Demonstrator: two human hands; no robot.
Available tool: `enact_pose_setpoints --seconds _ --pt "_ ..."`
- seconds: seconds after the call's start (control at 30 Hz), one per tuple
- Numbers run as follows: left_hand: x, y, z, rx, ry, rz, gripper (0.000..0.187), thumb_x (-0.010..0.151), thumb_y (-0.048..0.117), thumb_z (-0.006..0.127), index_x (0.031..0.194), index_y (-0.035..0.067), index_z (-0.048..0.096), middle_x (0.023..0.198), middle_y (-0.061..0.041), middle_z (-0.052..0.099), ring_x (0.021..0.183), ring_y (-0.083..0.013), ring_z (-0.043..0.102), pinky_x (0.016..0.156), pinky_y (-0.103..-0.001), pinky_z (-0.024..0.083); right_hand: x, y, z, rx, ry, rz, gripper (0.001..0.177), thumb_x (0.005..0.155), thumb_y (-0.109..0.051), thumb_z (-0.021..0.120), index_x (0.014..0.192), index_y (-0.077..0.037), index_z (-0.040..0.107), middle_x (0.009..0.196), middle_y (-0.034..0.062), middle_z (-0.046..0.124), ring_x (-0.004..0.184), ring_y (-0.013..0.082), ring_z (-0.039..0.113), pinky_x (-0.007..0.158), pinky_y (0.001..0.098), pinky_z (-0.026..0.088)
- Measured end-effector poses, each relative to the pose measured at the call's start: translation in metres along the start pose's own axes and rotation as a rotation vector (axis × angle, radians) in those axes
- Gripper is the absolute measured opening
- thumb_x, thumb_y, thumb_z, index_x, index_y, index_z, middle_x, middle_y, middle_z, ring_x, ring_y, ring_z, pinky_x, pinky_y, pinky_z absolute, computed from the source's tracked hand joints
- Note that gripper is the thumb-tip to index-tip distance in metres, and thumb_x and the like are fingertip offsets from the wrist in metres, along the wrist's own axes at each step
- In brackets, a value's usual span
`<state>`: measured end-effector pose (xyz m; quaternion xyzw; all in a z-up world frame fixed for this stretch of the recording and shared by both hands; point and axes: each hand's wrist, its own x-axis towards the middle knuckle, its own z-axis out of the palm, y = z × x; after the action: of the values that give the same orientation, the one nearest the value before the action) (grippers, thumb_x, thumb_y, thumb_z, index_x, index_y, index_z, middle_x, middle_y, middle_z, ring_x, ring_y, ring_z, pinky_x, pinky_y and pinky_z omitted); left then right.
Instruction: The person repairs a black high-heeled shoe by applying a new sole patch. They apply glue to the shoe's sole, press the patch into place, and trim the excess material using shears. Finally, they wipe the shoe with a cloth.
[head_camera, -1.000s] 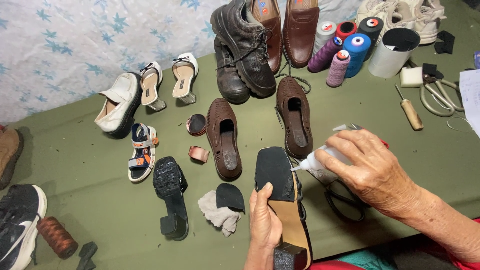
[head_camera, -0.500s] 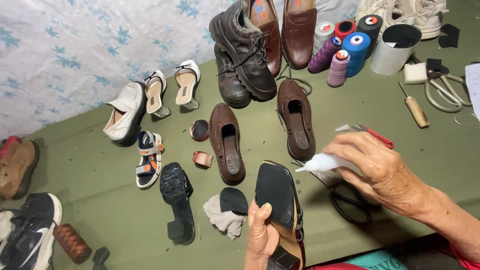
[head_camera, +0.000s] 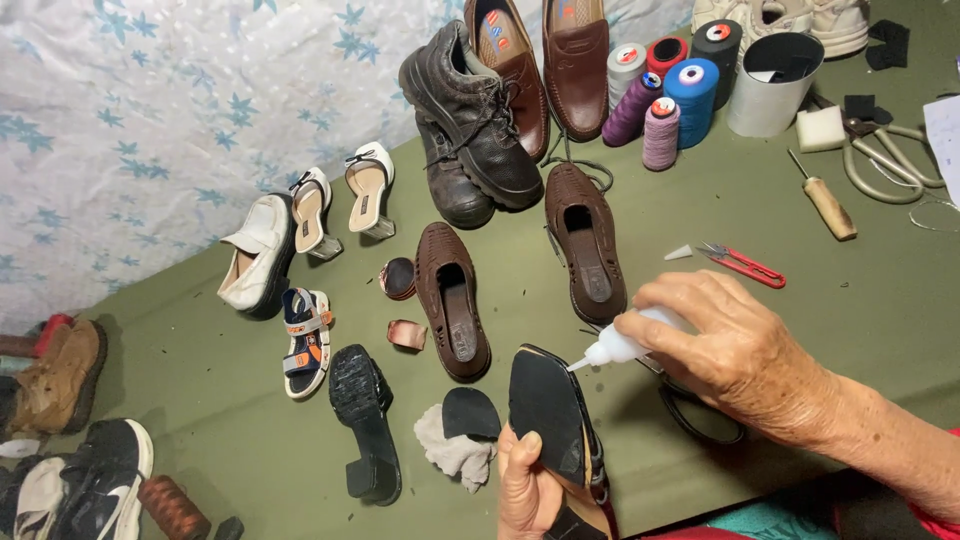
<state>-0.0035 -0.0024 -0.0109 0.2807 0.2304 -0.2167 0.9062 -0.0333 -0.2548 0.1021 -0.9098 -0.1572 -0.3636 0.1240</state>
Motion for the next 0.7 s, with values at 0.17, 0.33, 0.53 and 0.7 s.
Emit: enact_pose_setpoints --seconds 0.17,0.33,0.53,0.7 --pt "0.012 -0.005 -0.028 0.061 -0.210 0.027 0.073 0.079 0.001 0.064 0.150 -0.007 0.046 0.148 -0.031 0.054 0.132 -0.0458 0.055 0.111 -0.058 0.045 0.001 0.000 -0.001 -0.004 -0.010 -0.015 0.018 0.105 -0.015 0.048 0.111 -0.016 0.065 0.108 0.0077 0.061 0.091 0.0286 0.061 0.084 0.0420 0.051" --pt "0.012 -0.005 -0.034 0.080 -0.328 0.064 0.071 0.081 0.002 0.071 0.147 -0.008 0.048 0.143 -0.031 0.058 0.128 -0.0443 0.060 0.112 -0.055 0.047 -0.003 0.005 0.002 -0.015 -0.034 -0.021 0.017 0.103 -0.014 0.051 0.111 -0.017 0.066 0.108 0.0060 0.062 0.094 0.0277 0.061 0.085 0.0410 0.051" --pt "-0.020 0.002 0.003 0.205 -0.303 0.057 0.076 0.073 0.009 0.079 0.141 -0.010 0.052 0.132 -0.034 0.066 0.114 -0.0464 0.068 0.096 -0.059 0.058 0.001 0.010 -0.001 0.032 -0.075 -0.018 0.021 0.103 -0.018 0.050 0.118 -0.015 0.065 0.113 0.0090 0.062 0.104 0.0322 0.063 0.096 0.0430 0.051" --pt "-0.024 -0.001 -0.007 0.380 -0.332 0.100 0.063 0.078 0.009 0.078 0.134 -0.012 0.058 0.107 -0.034 0.072 0.086 -0.0476 0.073 0.066 -0.067 0.065 0.004 0.008 -0.002 0.058 -0.100 -0.051 0.022 0.104 -0.020 0.047 0.115 -0.015 0.065 0.112 0.0073 0.062 0.103 0.0297 0.062 0.095 0.0436 0.051"
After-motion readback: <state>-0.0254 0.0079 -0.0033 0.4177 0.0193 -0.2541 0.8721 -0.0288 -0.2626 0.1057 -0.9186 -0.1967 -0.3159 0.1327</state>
